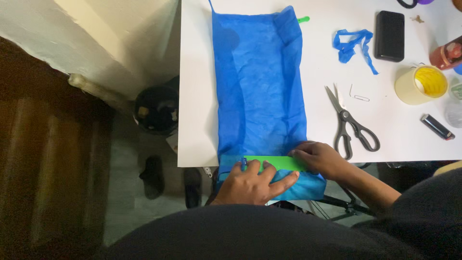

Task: The person folds a blue nonwoven fabric around a rectangular object on a white table, then secures the folded package with strips of masking tape. The person uses scissors to cut the tape and smooths the tape over the fabric.

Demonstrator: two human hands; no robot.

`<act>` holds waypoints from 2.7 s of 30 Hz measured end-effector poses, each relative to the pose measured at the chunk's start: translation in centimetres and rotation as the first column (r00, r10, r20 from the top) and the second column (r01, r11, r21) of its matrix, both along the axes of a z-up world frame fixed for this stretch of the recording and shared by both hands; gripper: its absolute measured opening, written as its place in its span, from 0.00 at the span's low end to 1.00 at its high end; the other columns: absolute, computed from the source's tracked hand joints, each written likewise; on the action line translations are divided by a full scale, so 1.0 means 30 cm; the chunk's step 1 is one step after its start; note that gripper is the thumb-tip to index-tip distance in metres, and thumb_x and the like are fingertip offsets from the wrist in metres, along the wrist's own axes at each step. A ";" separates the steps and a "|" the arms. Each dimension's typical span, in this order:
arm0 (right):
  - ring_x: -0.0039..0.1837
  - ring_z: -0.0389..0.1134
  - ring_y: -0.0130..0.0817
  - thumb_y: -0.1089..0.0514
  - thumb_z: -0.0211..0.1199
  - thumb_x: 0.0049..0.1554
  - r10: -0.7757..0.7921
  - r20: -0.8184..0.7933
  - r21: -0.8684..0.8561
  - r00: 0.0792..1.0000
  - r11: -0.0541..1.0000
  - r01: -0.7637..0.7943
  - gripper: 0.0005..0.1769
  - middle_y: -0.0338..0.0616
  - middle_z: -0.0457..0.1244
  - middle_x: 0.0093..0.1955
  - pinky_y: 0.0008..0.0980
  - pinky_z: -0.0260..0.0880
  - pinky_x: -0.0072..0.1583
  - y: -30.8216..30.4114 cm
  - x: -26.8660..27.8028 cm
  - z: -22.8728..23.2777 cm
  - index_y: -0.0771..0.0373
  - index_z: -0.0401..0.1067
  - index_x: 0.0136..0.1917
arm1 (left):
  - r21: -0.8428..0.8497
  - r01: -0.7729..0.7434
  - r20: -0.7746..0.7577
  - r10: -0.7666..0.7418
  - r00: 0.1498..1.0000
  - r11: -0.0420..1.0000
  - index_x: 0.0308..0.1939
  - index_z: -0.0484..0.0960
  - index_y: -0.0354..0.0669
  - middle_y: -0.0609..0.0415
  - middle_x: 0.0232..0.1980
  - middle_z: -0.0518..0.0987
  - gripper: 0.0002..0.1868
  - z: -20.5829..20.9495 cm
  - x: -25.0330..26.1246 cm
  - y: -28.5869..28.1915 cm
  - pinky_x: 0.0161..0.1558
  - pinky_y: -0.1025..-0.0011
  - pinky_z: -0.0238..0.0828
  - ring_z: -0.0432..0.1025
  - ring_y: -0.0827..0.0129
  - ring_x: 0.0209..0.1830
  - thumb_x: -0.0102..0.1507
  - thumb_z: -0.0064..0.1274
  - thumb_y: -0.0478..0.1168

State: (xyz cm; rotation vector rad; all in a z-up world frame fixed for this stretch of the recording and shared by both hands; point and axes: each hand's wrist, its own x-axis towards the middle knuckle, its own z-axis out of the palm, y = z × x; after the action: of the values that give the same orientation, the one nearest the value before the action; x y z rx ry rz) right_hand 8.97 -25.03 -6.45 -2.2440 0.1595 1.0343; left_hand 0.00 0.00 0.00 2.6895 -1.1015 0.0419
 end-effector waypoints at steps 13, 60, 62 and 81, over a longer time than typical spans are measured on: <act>0.52 0.72 0.44 0.48 0.53 0.61 0.128 0.175 -0.014 0.976 0.992 -0.127 0.18 0.48 0.71 0.50 0.42 0.71 0.55 0.030 0.060 0.037 0.57 0.78 0.56 | 0.059 -0.003 -0.065 0.007 0.998 0.998 0.76 0.67 0.68 0.54 0.47 0.78 0.35 0.010 0.046 -0.005 0.31 0.66 0.75 0.73 0.63 0.39 0.64 0.56 0.41; 0.55 0.70 0.41 0.60 0.60 0.62 -0.605 -0.216 0.407 0.767 0.658 0.634 0.09 0.54 0.68 0.54 0.40 0.71 0.55 -0.036 -0.049 0.150 0.55 0.70 0.57 | 0.036 -0.009 -0.274 0.018 0.961 0.999 0.73 0.64 0.66 0.51 0.52 0.76 0.43 -0.003 0.164 -0.003 0.37 0.61 0.76 0.74 0.57 0.47 0.56 0.66 0.50; 0.49 0.65 0.40 0.56 0.65 0.61 -0.570 -0.158 0.436 0.806 0.692 0.575 0.09 0.52 0.65 0.48 0.37 0.68 0.51 -0.046 -0.055 0.121 0.62 0.69 0.49 | 0.007 -0.016 -0.259 0.017 0.966 1.000 0.73 0.64 0.67 0.51 0.53 0.76 0.43 -0.005 0.165 -0.001 0.37 0.62 0.76 0.74 0.57 0.46 0.55 0.66 0.50; 0.69 0.69 0.34 0.71 0.75 0.37 -0.276 0.069 0.402 0.959 0.887 0.226 0.39 0.39 0.67 0.65 0.40 0.64 0.69 -0.069 -0.099 0.250 0.60 0.72 0.63 | 0.122 -0.030 -0.459 0.083 0.885 0.992 0.74 0.62 0.73 0.50 0.54 0.78 0.41 0.003 0.274 -0.012 0.48 0.56 0.74 0.76 0.53 0.50 0.58 0.60 0.58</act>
State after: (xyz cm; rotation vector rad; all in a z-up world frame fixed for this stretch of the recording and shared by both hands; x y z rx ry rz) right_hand 6.01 -27.09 1.04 -1.8576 0.1690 0.7110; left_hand 8.23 -0.36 0.09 2.6165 -0.8921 -0.6392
